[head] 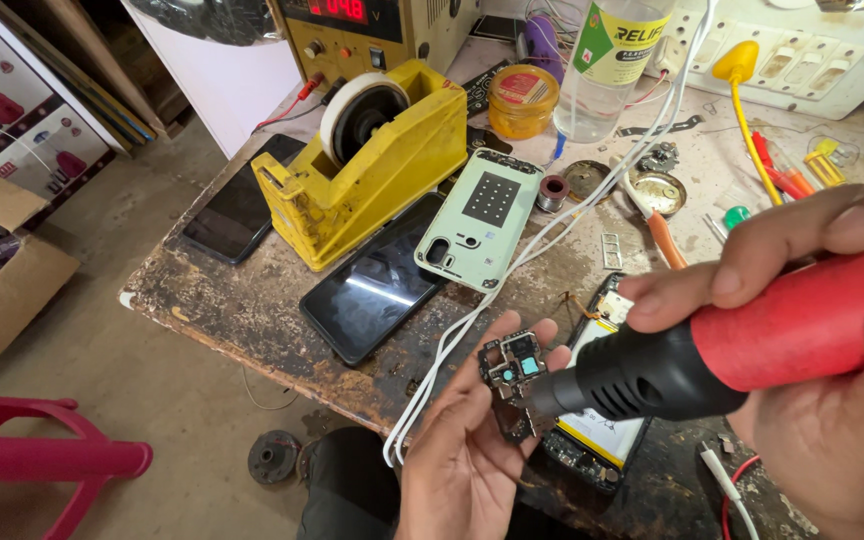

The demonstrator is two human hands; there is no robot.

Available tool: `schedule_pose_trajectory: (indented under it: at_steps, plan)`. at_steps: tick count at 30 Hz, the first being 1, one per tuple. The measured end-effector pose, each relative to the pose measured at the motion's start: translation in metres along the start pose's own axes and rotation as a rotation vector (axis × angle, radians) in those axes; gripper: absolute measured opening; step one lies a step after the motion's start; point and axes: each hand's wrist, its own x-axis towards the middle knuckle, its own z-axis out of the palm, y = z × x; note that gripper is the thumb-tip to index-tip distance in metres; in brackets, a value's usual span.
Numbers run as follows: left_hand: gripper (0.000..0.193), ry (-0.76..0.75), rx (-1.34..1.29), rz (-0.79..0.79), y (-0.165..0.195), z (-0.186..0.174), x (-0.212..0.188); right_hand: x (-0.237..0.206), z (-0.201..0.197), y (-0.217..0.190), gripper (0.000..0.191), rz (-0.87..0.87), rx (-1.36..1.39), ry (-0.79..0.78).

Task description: The person holds a disassembled phone motherboard and scrubs it with a brush, then sprays liquid from a bottle onto the board and continues brushing. They then use a hot air gun to blow heated air over the motherboard, repositioning the board repeatedly while directing the airflow across its surface.

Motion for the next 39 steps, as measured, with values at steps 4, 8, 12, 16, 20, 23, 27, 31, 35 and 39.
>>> schedule_pose_trajectory:
  at_steps: [4,8,12,16,20,23,27,31,35,39]
  plan:
    - [0.050,0.021,0.102,0.118,-0.004,-0.001,-0.001,0.004,0.000,-0.001,0.030,-0.016,-0.101,0.017]
    - [0.052,0.097,0.078,0.057,-0.003,0.001,0.000,0.009,-0.001,0.001,0.033,-0.068,-0.254,0.021]
    - [0.051,0.114,0.086,0.064,0.000,0.005,0.001,0.010,-0.001,-0.002,0.034,-0.064,-0.267,-0.007]
    - [0.051,0.111,0.096,0.071,0.002,0.009,0.001,0.010,0.002,-0.005,0.034,-0.070,-0.241,-0.001]
    - [0.051,0.116,0.103,0.069,0.001,0.010,0.001,0.014,0.007,-0.006,0.029,-0.151,-0.380,-0.016]
    - [0.052,0.148,0.105,0.057,0.001,0.009,0.001,0.018,0.009,-0.009,0.022,-0.167,-0.524,-0.055]
    - [0.052,0.130,0.081,0.056,0.000,0.008,0.002,0.022,0.011,-0.014,0.022,-0.261,-0.648,-0.079]
    - [0.051,0.145,0.101,0.054,0.000,0.006,0.002,0.020,0.008,-0.011,0.025,-0.098,-0.352,0.014]
    - [0.046,0.197,0.117,-0.014,-0.003,0.001,0.005,0.013,-0.004,0.000,0.030,-0.082,-0.282,0.050]
    - [0.042,0.244,0.145,0.034,-0.009,-0.005,0.005,0.013,-0.029,0.018,0.032,-0.057,-0.127,0.062]
